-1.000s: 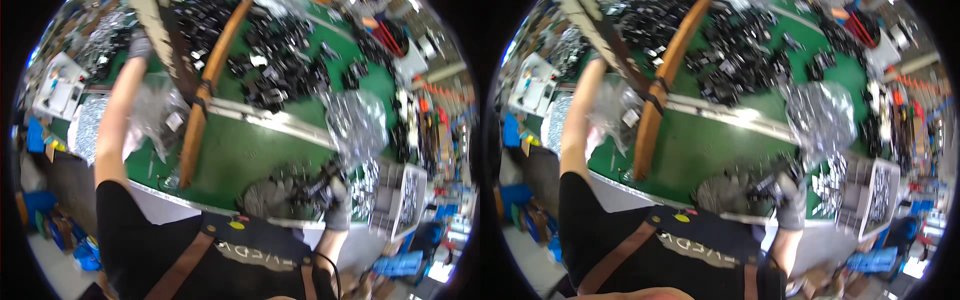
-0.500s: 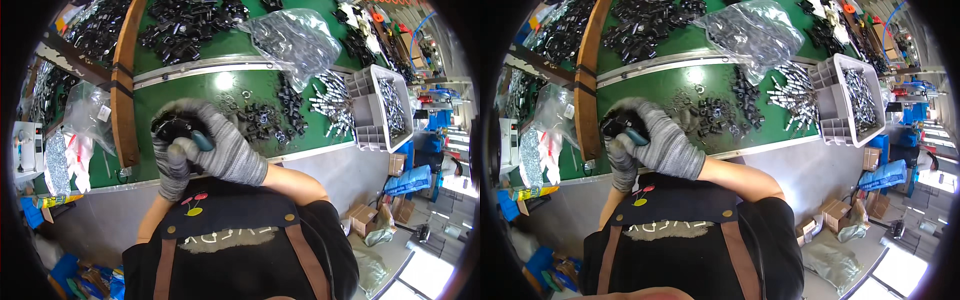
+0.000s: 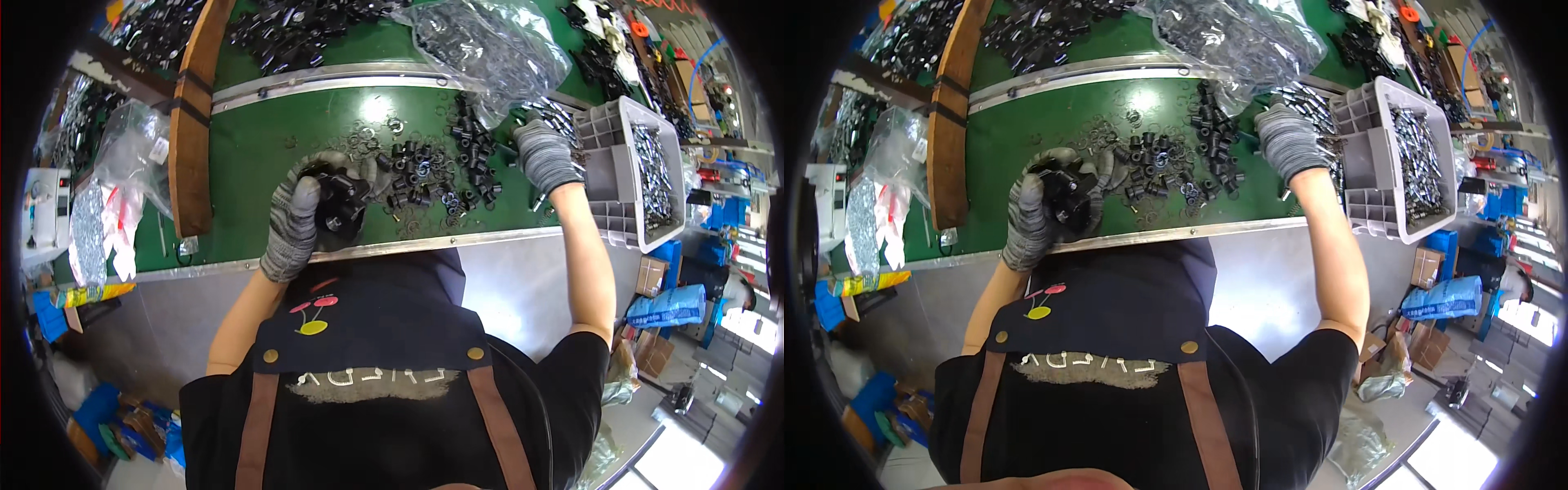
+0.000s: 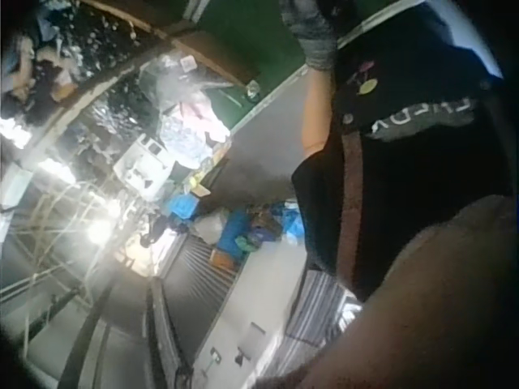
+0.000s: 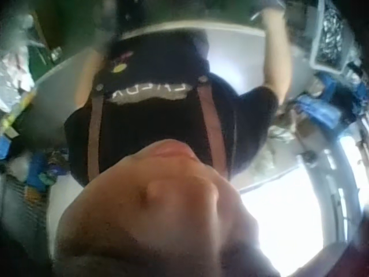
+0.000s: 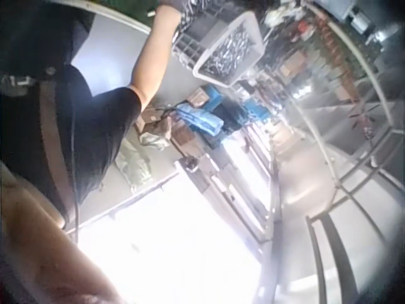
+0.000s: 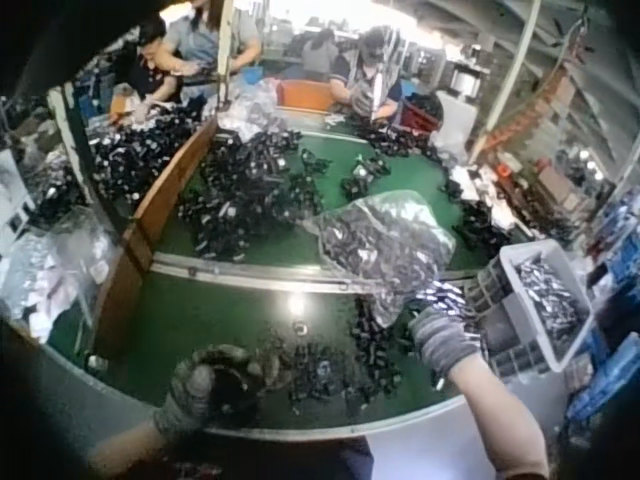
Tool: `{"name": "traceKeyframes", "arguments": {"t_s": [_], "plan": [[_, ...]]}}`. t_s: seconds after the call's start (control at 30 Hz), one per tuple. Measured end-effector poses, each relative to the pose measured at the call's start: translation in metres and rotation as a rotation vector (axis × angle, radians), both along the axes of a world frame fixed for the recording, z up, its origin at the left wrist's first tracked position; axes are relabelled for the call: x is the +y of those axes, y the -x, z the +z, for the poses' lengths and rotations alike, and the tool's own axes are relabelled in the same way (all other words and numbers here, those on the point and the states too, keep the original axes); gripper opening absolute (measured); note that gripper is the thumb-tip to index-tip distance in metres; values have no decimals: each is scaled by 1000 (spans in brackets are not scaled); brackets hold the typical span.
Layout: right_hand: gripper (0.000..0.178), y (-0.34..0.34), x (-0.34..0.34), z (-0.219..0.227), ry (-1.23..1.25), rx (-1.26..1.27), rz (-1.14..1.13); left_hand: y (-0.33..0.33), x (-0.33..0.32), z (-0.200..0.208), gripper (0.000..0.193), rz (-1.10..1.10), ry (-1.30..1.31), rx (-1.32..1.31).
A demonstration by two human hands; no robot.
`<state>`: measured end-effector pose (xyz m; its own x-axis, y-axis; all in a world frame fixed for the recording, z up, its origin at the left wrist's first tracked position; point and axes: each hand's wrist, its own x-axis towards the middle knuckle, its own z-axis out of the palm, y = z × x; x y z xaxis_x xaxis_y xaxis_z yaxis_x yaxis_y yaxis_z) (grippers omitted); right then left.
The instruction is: Assembling small black plastic hardware components at a factory workstation using hands and a driver tool.
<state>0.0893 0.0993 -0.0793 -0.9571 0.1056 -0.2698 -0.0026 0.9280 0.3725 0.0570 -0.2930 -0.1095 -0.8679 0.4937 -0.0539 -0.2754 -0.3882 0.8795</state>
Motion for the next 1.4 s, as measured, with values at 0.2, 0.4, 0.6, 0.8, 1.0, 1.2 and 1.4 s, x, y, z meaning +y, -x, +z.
{"name": "traceKeyframes", "arguments": {"t_s": [0.2, 0.4, 0.6, 0.8, 1.0, 1.2, 1.4], "plan": [[21, -3, -37, 38, 372, 758, -8, -3, -5, 16, 65, -19, -2, -17], [21, -4, -205, 67, 1966, 828, -391, 4, 1, 2, 63, 3, -208, 52], [18, 4, -263, 45, 2197, 571, -364, 3, -7, 3, 62, 44, -82, 18], [64, -7, -245, 30, 1568, 540, 329, -3, -17, 1, 29, 53, -89, 121], [99, 23, -219, 46, 2230, 719, 124, 1, -17, 11, 24, -70, -209, 24], [83, 52, -229, 23, 2302, 918, -93, 6, -22, 2, 17, -52, -130, 83], [68, 64, -255, -13, 2182, 1171, -69, 7, -24, 1, 13, -58, -90, 130]]}}
